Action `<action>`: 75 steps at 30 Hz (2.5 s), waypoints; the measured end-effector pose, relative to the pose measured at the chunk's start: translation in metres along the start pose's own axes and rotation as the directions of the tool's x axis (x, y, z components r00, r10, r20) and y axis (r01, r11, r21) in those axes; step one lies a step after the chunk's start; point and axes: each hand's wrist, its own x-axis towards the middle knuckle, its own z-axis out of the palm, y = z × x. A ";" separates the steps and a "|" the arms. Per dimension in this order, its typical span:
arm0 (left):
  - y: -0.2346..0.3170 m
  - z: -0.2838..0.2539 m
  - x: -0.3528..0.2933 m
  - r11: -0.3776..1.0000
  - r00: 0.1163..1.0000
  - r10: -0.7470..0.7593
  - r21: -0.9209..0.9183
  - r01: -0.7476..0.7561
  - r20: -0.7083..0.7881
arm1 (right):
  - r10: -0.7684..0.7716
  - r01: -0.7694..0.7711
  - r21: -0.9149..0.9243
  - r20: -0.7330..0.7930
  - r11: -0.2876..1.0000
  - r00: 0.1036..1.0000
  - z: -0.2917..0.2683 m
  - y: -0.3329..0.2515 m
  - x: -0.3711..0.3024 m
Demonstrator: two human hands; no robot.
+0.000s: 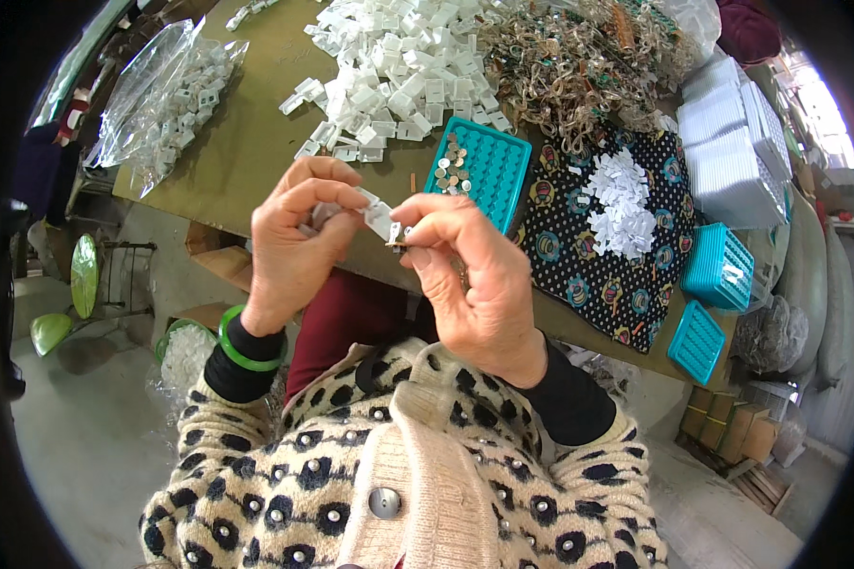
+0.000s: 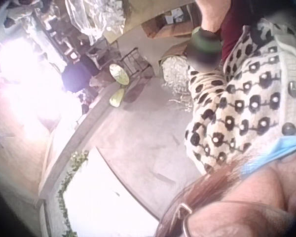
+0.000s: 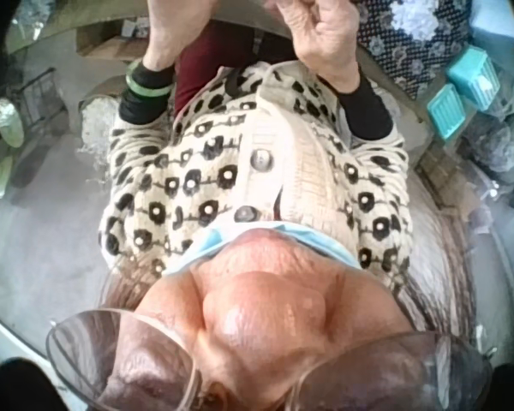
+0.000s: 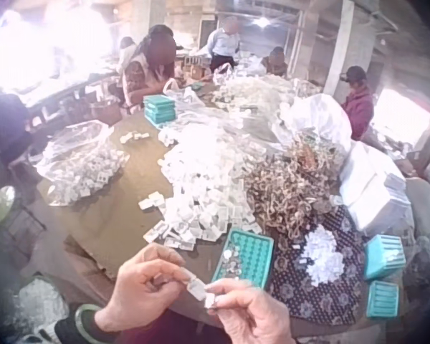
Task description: The person assembles small electronic components by hand, inserting metal pieces into white plastic housings and securing them. The person repeatedly picks up components from a tray and the table, aligns them, and presses them together.
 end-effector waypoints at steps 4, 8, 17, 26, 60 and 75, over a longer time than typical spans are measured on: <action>0.004 0.019 -0.005 0.989 0.998 -0.064 -0.136 0.062 -0.009 | -0.010 0.004 -0.047 -0.119 0.999 0.993 0.011 0.008 -0.005; 0.012 0.031 -0.011 0.605 0.936 -0.337 -0.739 0.296 0.099 | -0.157 0.139 -0.128 -0.140 0.982 0.978 0.004 0.011 -0.007; 0.002 0.031 -0.018 0.367 0.859 -0.374 -0.794 0.484 0.351 | -0.232 0.172 -0.281 -0.197 0.944 0.952 0.007 0.014 -0.008; -0.006 0.027 -0.020 0.292 0.842 -0.385 -0.816 0.499 0.377 | -0.233 0.181 -0.302 -0.147 0.936 0.961 0.002 0.013 -0.007; -0.016 0.027 -0.031 0.529 0.959 -0.254 -0.813 0.244 0.123 | -0.005 -0.047 -0.318 -0.160 0.947 0.987 0.021 -0.001 0.001; 0.001 0.030 -0.029 0.803 0.932 -0.360 -0.523 0.286 -0.042 | -0.501 0.375 -0.707 0.033 0.600 0.865 0.024 0.026 0.003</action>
